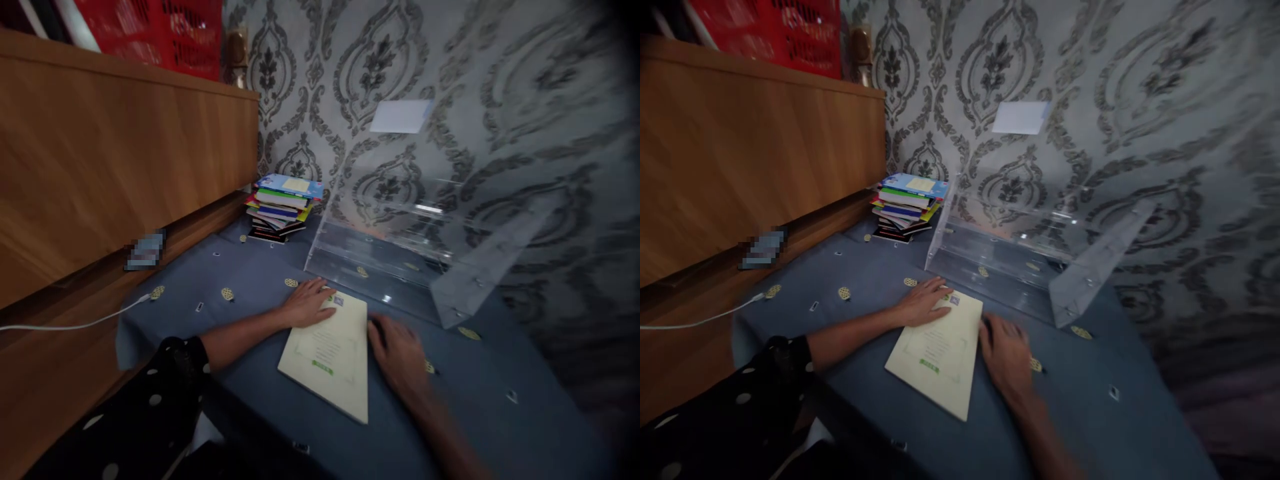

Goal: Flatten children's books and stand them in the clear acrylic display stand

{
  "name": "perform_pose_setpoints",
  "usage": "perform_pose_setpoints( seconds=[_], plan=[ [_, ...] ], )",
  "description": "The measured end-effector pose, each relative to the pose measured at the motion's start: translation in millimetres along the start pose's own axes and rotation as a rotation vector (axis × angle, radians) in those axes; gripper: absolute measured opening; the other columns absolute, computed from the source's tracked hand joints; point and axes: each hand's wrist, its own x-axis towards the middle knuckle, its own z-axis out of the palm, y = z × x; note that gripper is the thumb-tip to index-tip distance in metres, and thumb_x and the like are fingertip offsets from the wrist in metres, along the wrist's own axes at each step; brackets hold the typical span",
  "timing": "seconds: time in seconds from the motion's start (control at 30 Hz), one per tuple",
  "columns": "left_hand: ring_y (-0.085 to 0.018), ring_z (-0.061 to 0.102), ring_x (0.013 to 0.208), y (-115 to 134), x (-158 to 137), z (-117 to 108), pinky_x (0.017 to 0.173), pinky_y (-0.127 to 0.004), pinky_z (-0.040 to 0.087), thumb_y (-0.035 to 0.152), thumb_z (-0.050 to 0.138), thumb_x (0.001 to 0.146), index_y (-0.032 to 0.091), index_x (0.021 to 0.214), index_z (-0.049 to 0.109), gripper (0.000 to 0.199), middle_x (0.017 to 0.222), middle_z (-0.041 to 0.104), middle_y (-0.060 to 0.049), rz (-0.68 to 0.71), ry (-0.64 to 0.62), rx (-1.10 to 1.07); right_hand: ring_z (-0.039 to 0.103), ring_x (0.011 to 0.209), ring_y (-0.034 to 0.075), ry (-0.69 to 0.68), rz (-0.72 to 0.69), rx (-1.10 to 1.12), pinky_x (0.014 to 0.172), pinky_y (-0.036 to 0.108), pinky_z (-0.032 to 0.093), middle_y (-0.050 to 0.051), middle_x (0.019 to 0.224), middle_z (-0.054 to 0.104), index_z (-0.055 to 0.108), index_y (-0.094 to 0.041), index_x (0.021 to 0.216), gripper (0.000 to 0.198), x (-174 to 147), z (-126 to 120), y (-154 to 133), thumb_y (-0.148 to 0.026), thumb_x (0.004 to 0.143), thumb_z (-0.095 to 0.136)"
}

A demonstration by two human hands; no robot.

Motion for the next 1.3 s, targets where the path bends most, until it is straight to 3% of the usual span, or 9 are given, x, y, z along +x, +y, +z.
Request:
perform_pose_setpoints(
  seconds=[0.2, 0.33, 0.5, 0.67, 0.83, 1.0, 1.3],
  plan=[
    [-0.03, 0.033, 0.147, -11, 2, 8, 0.121, -0.046, 0.026, 0.041, 0.045, 0.099, 0.019, 0.143, 0.049, 0.05, 0.155, 0.043, -0.013, 0.024, 0.031, 0.002, 0.065, 0.095, 0.028, -0.061, 0.014, 0.097, 0.087, 0.042, 0.048, 0.012, 0.099, 0.073, 0.066, -0.019, 0.108, 0.031, -3, -1, -14, -0.031, 0.098, 0.04],
    [-0.029, 0.041, 0.141, -23, 4, 12, 0.117, -0.049, 0.033, 0.034, 0.043, 0.098, 0.019, 0.136, 0.054, 0.042, 0.149, 0.049, -0.013, 0.109, 0.117, -0.07, 0.064, 0.097, 0.028, -0.059, 0.017, 0.097, 0.086, 0.041, 0.048, 0.013, 0.103, 0.073, 0.065, -0.017, 0.111, 0.028, -6, 0, -13, -0.025, 0.097, 0.042],
    [-0.027, 0.05, 0.133, -31, 4, 14, 0.112, -0.047, 0.042, 0.026, 0.039, 0.098, 0.018, 0.125, 0.06, 0.035, 0.14, 0.055, -0.014, 0.082, 0.21, -0.113, 0.064, 0.099, 0.028, -0.048, 0.02, 0.108, 0.086, 0.042, 0.05, 0.012, 0.103, 0.073, 0.064, -0.018, 0.112, 0.026, -7, 2, -11, -0.022, 0.096, 0.044],
    [-0.027, 0.052, 0.128, -24, 4, 11, 0.112, -0.045, 0.042, 0.02, 0.044, 0.094, 0.016, 0.124, 0.059, 0.034, 0.134, 0.058, -0.014, 0.057, 0.237, -0.036, 0.065, 0.098, 0.029, -0.027, -0.015, 0.164, 0.088, 0.045, 0.052, 0.012, 0.103, 0.073, 0.065, -0.018, 0.111, 0.028, -7, 4, -5, -0.026, 0.096, 0.042],
    [-0.024, 0.056, 0.116, -9, 4, 0, 0.105, -0.04, 0.046, 0.016, 0.045, 0.094, 0.015, 0.122, 0.059, 0.031, 0.122, 0.063, -0.012, 0.077, 0.175, 0.064, 0.066, 0.099, 0.03, 0.029, -0.046, 0.194, 0.087, 0.046, 0.054, 0.013, 0.103, 0.073, 0.064, -0.018, 0.113, 0.035, -8, 16, 9, -0.04, 0.097, 0.041],
    [-0.025, 0.055, 0.112, -6, 3, -5, 0.102, -0.04, 0.047, 0.019, 0.045, 0.096, 0.015, 0.121, 0.058, 0.028, 0.119, 0.063, -0.012, 0.061, 0.155, 0.13, 0.067, 0.102, 0.031, 0.001, -0.007, 0.227, 0.087, 0.046, 0.056, 0.013, 0.11, 0.071, 0.059, -0.02, 0.122, 0.044, -1, 27, 20, -0.05, 0.096, 0.039],
    [-0.024, 0.054, 0.115, -7, 2, -4, 0.1, -0.04, 0.047, 0.022, 0.046, 0.098, 0.018, 0.121, 0.058, 0.026, 0.121, 0.061, -0.011, 0.057, 0.154, 0.1, 0.065, 0.111, 0.036, 0.02, 0.027, 0.102, 0.09, 0.054, 0.054, 0.017, 0.118, 0.07, 0.054, -0.017, 0.127, 0.051, 5, 45, 23, -0.052, 0.095, 0.035]
  ],
)
